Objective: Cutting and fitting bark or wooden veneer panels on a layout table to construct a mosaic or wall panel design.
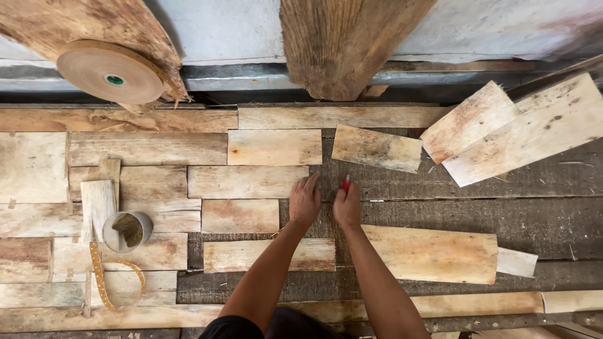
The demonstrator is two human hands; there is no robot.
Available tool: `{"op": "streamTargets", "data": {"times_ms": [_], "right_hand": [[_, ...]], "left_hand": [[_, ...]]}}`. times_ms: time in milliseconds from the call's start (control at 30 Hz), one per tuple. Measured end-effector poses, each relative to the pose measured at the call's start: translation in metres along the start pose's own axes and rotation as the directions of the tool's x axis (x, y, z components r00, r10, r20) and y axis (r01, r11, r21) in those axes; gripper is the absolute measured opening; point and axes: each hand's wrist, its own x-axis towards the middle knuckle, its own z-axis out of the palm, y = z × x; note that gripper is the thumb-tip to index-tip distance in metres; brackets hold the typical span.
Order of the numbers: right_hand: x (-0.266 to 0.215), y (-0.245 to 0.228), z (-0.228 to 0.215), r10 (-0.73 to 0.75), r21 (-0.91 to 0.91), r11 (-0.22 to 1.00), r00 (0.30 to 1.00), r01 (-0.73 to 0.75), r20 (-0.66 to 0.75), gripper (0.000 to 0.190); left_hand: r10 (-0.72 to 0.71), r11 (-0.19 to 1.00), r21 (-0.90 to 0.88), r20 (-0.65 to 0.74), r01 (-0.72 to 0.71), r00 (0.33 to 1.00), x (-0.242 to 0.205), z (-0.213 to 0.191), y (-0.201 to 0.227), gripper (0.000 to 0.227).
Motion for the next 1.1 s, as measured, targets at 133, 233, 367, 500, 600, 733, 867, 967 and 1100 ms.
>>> {"op": "streamTargets", "data": {"times_ms": [133, 233, 367, 500, 600, 733, 867, 967, 1100], "right_hand": [[0.01, -0.028, -0.033, 0.15, 0.202, 0.969, 0.988, -0.14, -0.035, 0.024], [0.022, -0.035, -0.046, 0.159, 0.296, 0.945, 0.986, -0.137, -0.049, 0.024], [0.045, -0.026, -0.048, -0.169, 0.168, 0.964, 0.964, 0.205, -0.206, 0.033], [0.059, -0.011, -0.044, -0.181, 0.069, 0.978, 0.968, 0.196, -0.174, 0.046], [0.059, -0.01, -0.046, -0.166, 0.056, 0.983, 0.975, 0.176, -0.149, 0.046], [0.046, -0.018, -0.057, -0.167, 0.077, 0.981, 0.977, 0.178, -0.129, 0.047], [0.021, -0.036, -0.072, 0.022, 0.409, 0.912, 0.996, 0.017, -0.09, 0.032], [0.003, -0.007, -0.065, 0.263, 0.724, 0.664, 0.965, -0.185, 0.005, 0.02], [-0.029, 0.036, -0.069, 0.506, 0.979, 0.139, 0.86, -0.147, 0.057, 0.018]], "left_hand": [[-0.124, 0.989, -0.06, 0.124, 0.132, 0.985, 0.029, 0.003, 0.037, 0.047], [-0.281, 0.957, -0.043, 0.125, 0.288, 0.951, 0.05, 0.001, 0.065, 0.05], [-0.279, 0.947, -0.155, 0.046, 0.282, 0.959, 0.067, 0.048, 0.041, 0.055], [-0.439, 0.843, -0.315, 0.068, 0.437, 0.896, 0.084, 0.053, 0.043, 0.054], [-0.527, 0.779, -0.301, 0.161, 0.55, 0.835, 0.095, 0.032, 0.064, 0.06], [-0.424, 0.887, -0.178, 0.051, 0.426, 0.904, 0.097, 0.073, 0.018, 0.043], [-0.473, 0.82, -0.263, 0.189, 0.508, 0.861, 0.081, 0.056, 0.018, 0.027], [-0.483, 0.761, -0.317, 0.304, 0.566, 0.821, 0.047, 0.022, 0.034, 0.019], [-0.376, 0.49, -0.718, 0.338, 0.495, 0.863, -0.012, 0.026, -0.006, 0.019]]}}
